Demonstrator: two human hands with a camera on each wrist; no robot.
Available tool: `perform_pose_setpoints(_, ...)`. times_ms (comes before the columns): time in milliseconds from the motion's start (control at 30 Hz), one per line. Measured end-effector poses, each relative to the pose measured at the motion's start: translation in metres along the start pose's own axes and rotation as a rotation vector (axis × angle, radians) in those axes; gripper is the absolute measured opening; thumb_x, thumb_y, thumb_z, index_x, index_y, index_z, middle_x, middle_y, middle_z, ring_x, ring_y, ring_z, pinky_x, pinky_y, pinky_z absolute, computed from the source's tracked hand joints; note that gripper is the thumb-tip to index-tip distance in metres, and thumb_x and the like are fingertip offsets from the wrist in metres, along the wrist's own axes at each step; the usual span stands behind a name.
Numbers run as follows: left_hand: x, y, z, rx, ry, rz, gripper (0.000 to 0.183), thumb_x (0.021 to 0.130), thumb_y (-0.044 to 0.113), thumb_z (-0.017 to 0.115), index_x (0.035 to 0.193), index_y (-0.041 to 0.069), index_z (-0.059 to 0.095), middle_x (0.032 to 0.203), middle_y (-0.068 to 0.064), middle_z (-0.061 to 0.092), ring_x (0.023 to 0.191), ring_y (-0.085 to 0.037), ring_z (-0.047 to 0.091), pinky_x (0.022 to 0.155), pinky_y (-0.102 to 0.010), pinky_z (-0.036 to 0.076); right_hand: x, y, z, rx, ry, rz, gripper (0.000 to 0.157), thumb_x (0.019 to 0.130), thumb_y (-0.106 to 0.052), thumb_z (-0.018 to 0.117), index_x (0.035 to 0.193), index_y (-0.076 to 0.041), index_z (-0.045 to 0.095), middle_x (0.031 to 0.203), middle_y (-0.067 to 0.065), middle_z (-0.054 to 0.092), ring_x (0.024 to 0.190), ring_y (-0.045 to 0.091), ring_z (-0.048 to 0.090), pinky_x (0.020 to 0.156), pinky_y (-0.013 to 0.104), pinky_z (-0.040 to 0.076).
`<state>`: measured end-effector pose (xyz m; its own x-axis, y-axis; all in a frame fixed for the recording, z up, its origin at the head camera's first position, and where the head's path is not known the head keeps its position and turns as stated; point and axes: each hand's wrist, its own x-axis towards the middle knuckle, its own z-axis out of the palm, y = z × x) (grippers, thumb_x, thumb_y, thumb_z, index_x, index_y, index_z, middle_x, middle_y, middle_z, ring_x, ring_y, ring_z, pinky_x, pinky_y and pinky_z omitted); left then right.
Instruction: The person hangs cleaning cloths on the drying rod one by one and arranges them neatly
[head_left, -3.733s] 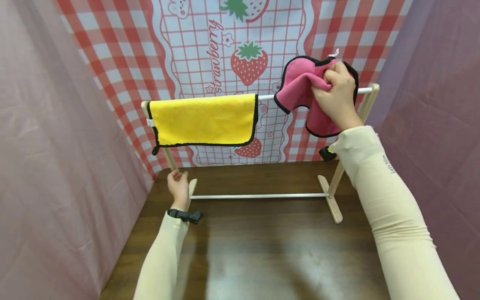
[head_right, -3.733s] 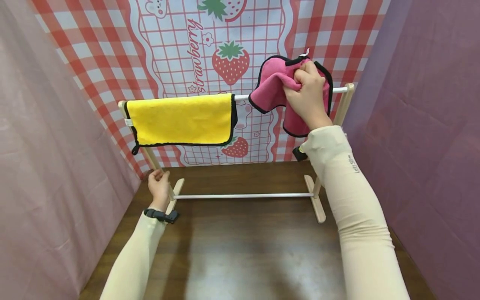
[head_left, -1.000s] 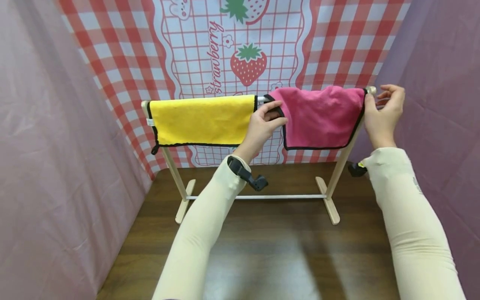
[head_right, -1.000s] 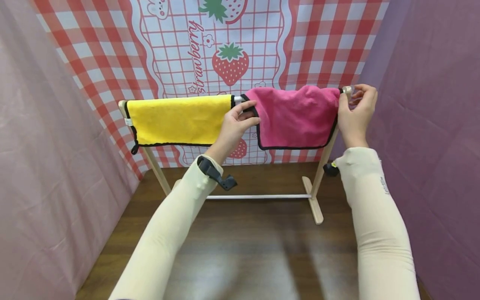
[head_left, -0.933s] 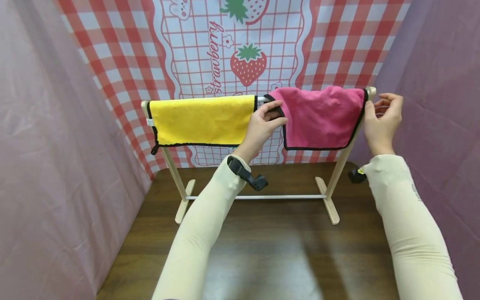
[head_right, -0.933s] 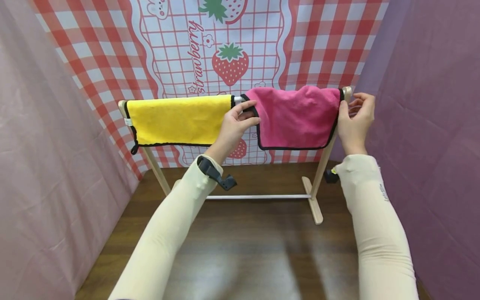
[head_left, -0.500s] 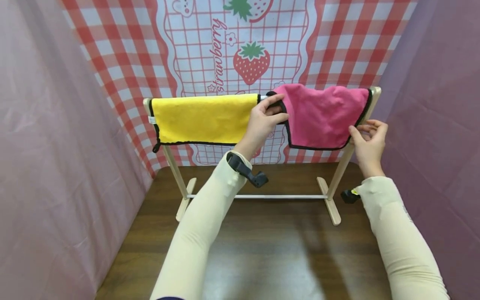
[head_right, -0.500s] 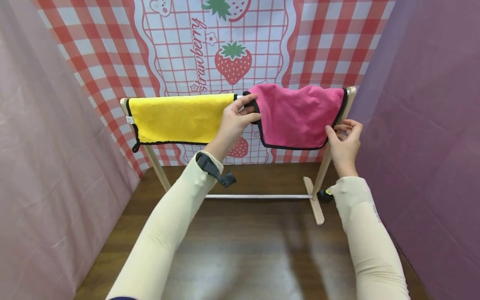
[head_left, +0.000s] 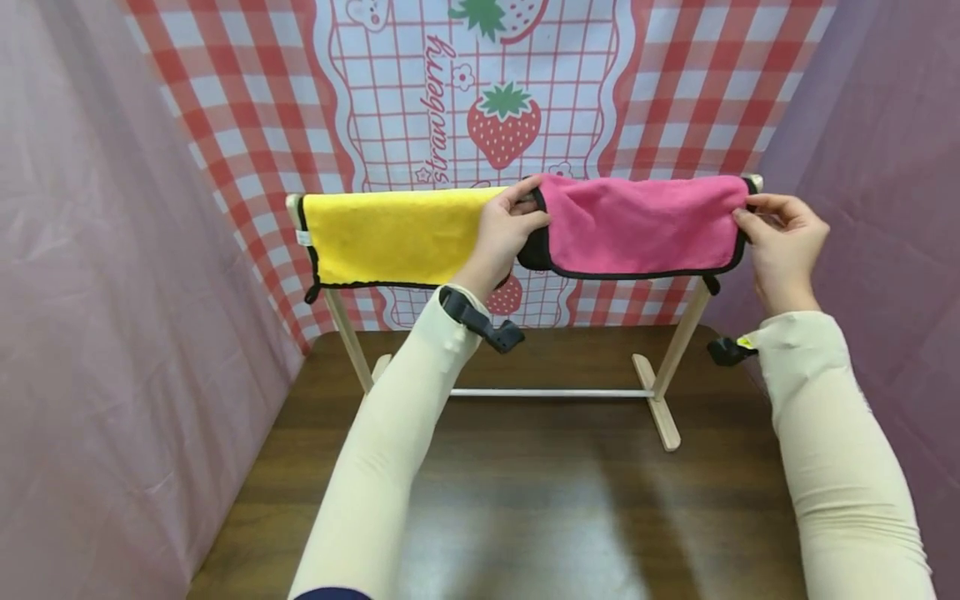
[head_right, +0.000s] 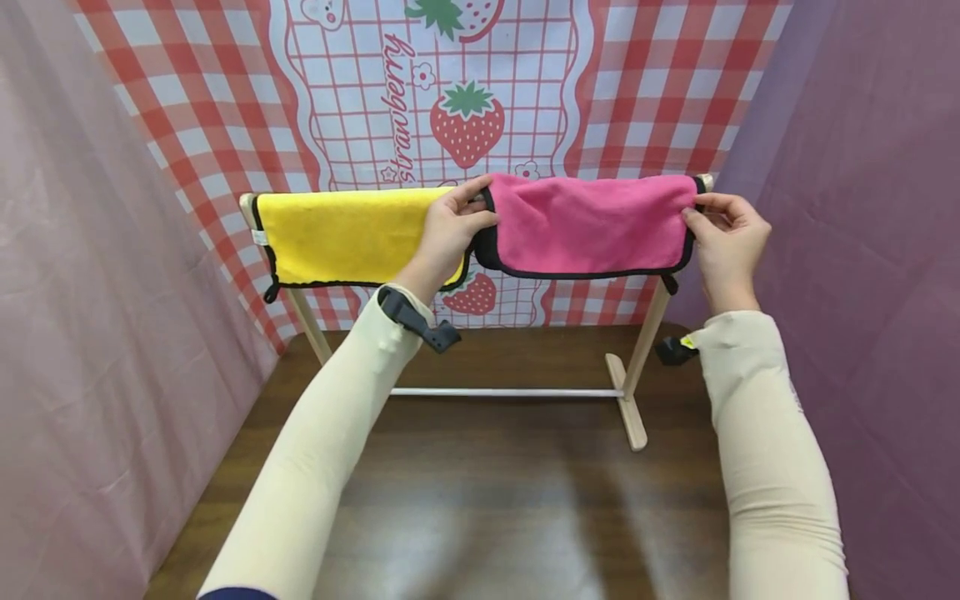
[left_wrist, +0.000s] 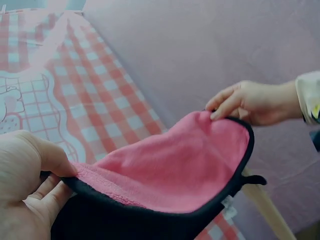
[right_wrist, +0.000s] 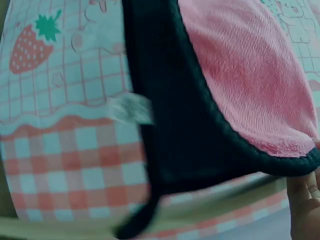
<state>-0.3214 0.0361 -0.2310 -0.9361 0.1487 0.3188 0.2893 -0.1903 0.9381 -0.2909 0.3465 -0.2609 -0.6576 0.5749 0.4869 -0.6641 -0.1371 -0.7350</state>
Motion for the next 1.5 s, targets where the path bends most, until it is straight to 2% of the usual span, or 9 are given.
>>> perform_pose_setpoints(233,0.001,0.000,-0.008,0.089,0.022,0.008,0.053,0.087,-0.014,0.063,0.136,0.003,0.060,0.117,-0.023,0.067,0.100,-0.020,0.065,0.082,-0.027,0.055,0.012,-0.011,-0.012,-0.074,-0.064,0.088,0.018,0.076,0.019,0.073,0.085,0.003,0.078,0.072,0.001,0.071,0.065,0.007,0.064,0.058,0.013,0.053)
perform_pose_setpoints(400,-0.006,-0.005,-0.011,0.185,0.025,0.082,0.052,0.085,-0.017,0.061,0.135,-0.001,0.060,0.126,-0.022,0.060,0.109,-0.026,0.065,0.082,-0.028,0.057,0.007,-0.005,-0.027,-0.217,-0.136,0.128,0.017,0.077,0.012,0.077,0.085,-0.003,0.079,0.070,-0.004,0.072,0.064,0.003,0.067,0.059,0.012,0.053)
perform_pose_setpoints(533,-0.010,-0.010,-0.015,0.273,0.049,0.110,0.049,0.086,-0.014,0.064,0.133,0.001,0.062,0.130,-0.017,0.052,0.111,-0.023,0.064,0.083,-0.025,0.056,0.006,0.000,-0.031,-0.269,-0.163,0.125,0.017,0.077,0.010,0.079,0.084,-0.005,0.080,0.069,-0.005,0.072,0.062,0.002,0.067,0.058,0.011,0.052)
perform_pose_setpoints(667,-0.011,-0.017,-0.019,0.322,0.061,0.107,0.048,0.087,-0.011,0.066,0.133,0.003,0.063,0.132,-0.014,0.054,0.111,-0.022,0.064,0.084,-0.024,0.055,0.006,0.005,-0.031,-0.283,-0.167,0.139,0.018,0.077,0.010,0.078,0.083,-0.007,0.080,0.069,-0.006,0.072,0.059,0.002,0.066,0.058,0.012,0.053)
perform_pose_setpoints(1000,-0.011,-0.022,-0.023,0.336,0.056,0.109,0.048,0.088,-0.010,0.067,0.133,0.005,0.063,0.133,-0.012,0.053,0.111,-0.020,0.063,0.084,-0.024,0.055,0.004,0.009,-0.031,-0.261,-0.156,0.170,0.017,0.077,0.010,0.078,0.082,-0.006,0.079,0.069,-0.006,0.072,0.062,0.002,0.066,0.059,0.012,0.053)
perform_pose_setpoints(1067,-0.012,-0.023,-0.025,0.347,0.047,0.126,0.047,0.088,-0.008,0.067,0.133,0.003,0.062,0.134,-0.014,0.053,0.112,-0.022,0.063,0.086,-0.023,0.054,0.003,0.009,-0.032,-0.313,-0.169,0.166,0.017,0.078,0.007,0.079,0.084,-0.008,0.080,0.070,-0.008,0.072,0.064,0.001,0.065,0.061,0.011,0.052)
perform_pose_setpoints(1167,-0.015,-0.024,-0.030,0.367,0.022,0.145,0.045,0.090,-0.005,0.067,0.135,0.001,0.060,0.134,-0.016,0.053,0.115,-0.025,0.061,0.088,-0.023,0.053,-0.001,0.007,-0.034,-0.464,-0.210,0.152,0.016,0.080,0.000,0.081,0.089,-0.013,0.081,0.073,-0.015,0.071,0.069,-0.003,0.063,0.065,0.008,0.048)
perform_pose_setpoints(1300,-0.023,-0.027,-0.041,0.395,-0.009,0.128,0.044,0.092,0.000,0.068,0.136,0.001,0.059,0.134,-0.017,0.053,0.118,-0.026,0.059,0.088,-0.025,0.053,-0.010,0.007,-0.042,-0.634,-0.279,0.137,0.016,0.083,-0.011,0.081,0.099,-0.016,0.080,0.076,-0.023,0.070,0.074,-0.007,0.061,0.066,0.009,0.043)
perform_pose_setpoints(1500,-0.044,-0.034,-0.065,0.483,-0.076,0.073,0.045,0.093,0.008,0.067,0.137,0.005,0.059,0.138,-0.013,0.053,0.122,-0.026,0.055,0.093,-0.033,0.052,-0.029,0.011,-0.052,-0.675,-0.384,0.110,0.017,0.086,-0.010,0.078,0.101,-0.018,0.079,0.079,-0.026,0.069,0.073,-0.009,0.061,0.065,0.009,0.041)
